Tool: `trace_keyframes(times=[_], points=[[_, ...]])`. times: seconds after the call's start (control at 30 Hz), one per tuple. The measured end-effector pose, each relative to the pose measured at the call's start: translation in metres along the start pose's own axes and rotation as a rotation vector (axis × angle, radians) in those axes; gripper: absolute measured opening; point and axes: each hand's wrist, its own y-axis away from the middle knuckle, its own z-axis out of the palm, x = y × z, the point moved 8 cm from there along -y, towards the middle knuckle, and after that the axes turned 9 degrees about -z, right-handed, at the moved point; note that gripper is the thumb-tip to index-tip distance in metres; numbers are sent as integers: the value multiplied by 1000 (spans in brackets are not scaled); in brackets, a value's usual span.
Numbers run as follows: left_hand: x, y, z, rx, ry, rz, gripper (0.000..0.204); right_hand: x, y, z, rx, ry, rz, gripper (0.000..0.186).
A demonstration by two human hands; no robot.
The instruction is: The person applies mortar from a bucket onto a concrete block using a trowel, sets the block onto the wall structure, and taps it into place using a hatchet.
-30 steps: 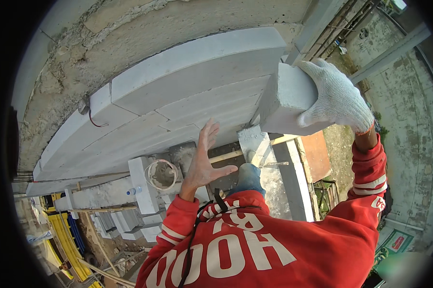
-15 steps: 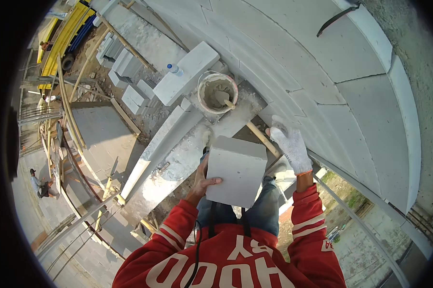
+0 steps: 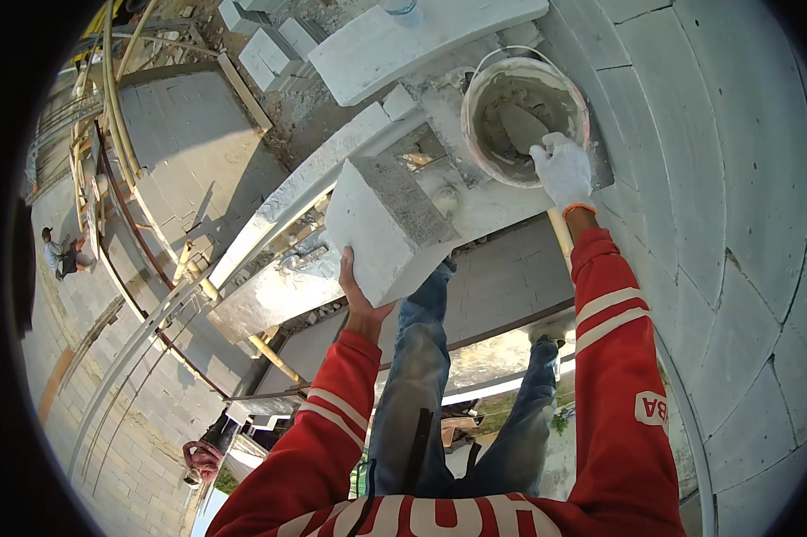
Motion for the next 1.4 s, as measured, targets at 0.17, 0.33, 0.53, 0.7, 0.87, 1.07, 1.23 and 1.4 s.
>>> trace_keyframes(times=[0.17, 0.33, 0.53, 0.7, 0.87, 1.07, 1.23, 1.4], points=[[6, -15, -13, 84, -90, 10, 71, 4, -6, 26, -28, 331, -90, 41], [-16, -19, -28, 70, -143, -106, 69, 29, -24, 40, -170, 619, 22, 46], [-30, -19, -54, 78, -157, -92, 77, 36, -39, 56, -338, 479, 3, 41], [-15, -19, -71, 143, -257, -135, 79, 16, -36, -7, -375, 521, 4, 42], [-13, -71, -38, 120, -483, 46, 93, 42, -37, -39, -401, 562, 26, 45], [0, -131, -46, 254, -1005, 387, 117, 39, 17, -15, -313, 184, 110, 59], [-14, -156, -66, 278, -1184, 470, 122, 44, 67, 6, -279, 30, 187, 58], [-20, -170, -55, 247, -1635, 690, 123, 30, 86, 14, -182, 76, 86, 51]])
